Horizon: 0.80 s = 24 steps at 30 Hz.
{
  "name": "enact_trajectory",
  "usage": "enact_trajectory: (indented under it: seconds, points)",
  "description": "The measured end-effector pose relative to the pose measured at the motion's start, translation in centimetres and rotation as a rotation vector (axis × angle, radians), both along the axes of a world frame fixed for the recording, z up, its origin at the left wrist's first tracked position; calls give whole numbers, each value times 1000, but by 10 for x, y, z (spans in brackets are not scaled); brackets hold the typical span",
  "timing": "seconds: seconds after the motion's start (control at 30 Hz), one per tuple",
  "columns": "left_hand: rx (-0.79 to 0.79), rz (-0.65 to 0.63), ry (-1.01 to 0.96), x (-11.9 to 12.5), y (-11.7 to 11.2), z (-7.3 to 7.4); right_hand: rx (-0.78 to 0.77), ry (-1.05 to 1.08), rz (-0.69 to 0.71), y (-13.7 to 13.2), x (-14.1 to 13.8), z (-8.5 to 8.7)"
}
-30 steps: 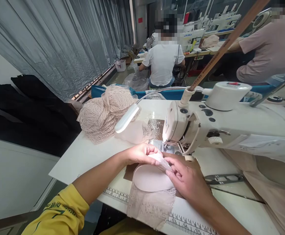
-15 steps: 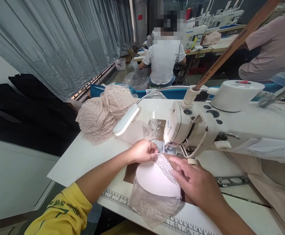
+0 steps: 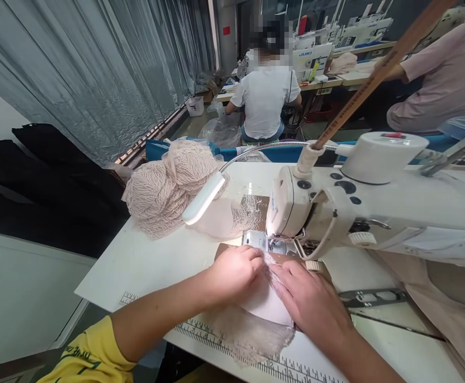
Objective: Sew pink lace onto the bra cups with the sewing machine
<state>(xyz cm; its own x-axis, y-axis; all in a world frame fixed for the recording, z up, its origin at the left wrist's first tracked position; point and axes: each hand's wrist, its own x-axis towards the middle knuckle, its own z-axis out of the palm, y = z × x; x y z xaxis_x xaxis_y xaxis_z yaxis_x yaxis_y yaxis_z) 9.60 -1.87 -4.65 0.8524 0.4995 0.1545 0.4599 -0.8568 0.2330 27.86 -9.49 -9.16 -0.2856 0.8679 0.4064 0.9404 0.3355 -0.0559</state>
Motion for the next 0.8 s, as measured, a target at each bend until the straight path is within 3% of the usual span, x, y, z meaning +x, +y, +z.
enact_trajectory:
  seconds: [0.17, 0.5, 0.8]
  points:
    - [-10, -29, 14, 1, 1, -15, -29, -33, -43, 1, -2, 1]
    - [-67, -141, 30, -1, 28, -14, -102, -66, -109, 5, -5, 1]
    - [-32, -243, 40, 0, 47, -16, -59, -55, -139, 9, -6, 0]
